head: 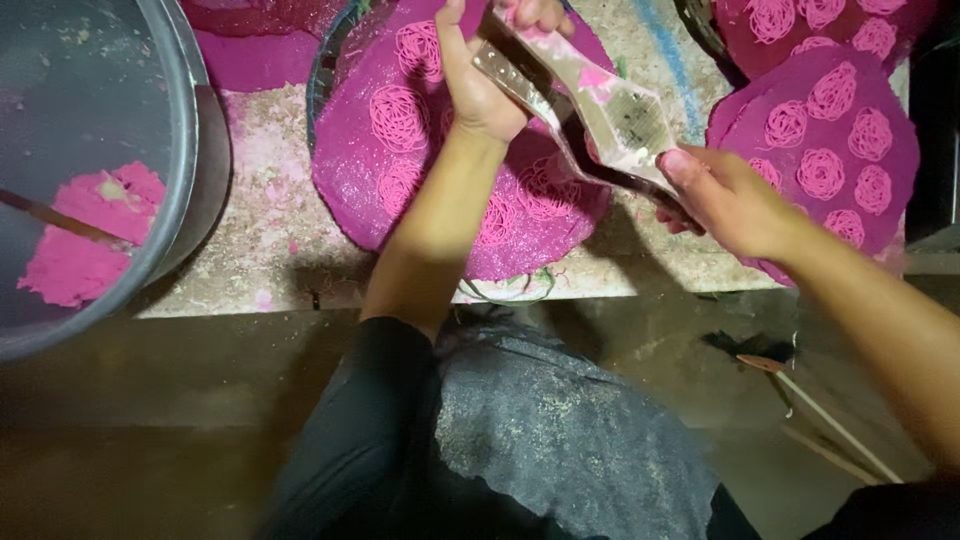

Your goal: The person scoops pink dough from a large basin into a handheld extruder press, then squeezes the press over round trays to deposit swirled dough nests onto a flat dough base, repeating across the tray and reloading the press from the basin between nests.

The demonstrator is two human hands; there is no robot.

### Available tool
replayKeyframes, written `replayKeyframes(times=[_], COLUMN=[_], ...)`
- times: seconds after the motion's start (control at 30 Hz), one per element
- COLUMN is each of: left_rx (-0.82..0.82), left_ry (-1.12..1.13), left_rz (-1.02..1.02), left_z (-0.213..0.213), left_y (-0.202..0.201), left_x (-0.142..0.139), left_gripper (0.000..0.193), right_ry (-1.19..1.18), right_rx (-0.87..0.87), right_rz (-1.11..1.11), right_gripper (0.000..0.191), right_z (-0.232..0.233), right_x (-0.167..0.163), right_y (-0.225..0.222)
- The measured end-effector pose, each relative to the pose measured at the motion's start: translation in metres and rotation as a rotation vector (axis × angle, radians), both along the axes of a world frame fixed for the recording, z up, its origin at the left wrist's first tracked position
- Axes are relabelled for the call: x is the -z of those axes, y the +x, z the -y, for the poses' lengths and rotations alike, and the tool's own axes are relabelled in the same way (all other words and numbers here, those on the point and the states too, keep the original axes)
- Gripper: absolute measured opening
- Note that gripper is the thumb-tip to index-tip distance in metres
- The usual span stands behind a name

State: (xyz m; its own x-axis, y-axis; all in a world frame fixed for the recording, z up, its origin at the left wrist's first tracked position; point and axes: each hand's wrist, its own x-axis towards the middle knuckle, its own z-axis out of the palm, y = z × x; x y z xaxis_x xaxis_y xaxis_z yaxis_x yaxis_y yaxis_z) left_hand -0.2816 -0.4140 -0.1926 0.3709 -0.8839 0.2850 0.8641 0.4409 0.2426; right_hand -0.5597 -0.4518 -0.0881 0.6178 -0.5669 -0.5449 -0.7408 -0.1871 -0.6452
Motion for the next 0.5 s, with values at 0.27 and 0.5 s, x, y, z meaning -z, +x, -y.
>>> replayKeyframes(times=[0.27, 0.5], left_rx=[0.501, 0.045], left_ry=[0.972, 0.752], left_rz=[0.818, 1.720], left_z=[-0.041, -0.117], left_y=[-0.014, -0.016], left_x=[0.047, 0.000], left_gripper=[0.090, 0.060], right_ry=[0.115, 0.067], right_rx=[0.051, 0.031], right_rz=[0.201, 0.256], right_gripper=[0.054, 0.066], right_z=[0.006, 0.021], right_x=[0.021, 0.032], right_y=[-0.013, -0.029])
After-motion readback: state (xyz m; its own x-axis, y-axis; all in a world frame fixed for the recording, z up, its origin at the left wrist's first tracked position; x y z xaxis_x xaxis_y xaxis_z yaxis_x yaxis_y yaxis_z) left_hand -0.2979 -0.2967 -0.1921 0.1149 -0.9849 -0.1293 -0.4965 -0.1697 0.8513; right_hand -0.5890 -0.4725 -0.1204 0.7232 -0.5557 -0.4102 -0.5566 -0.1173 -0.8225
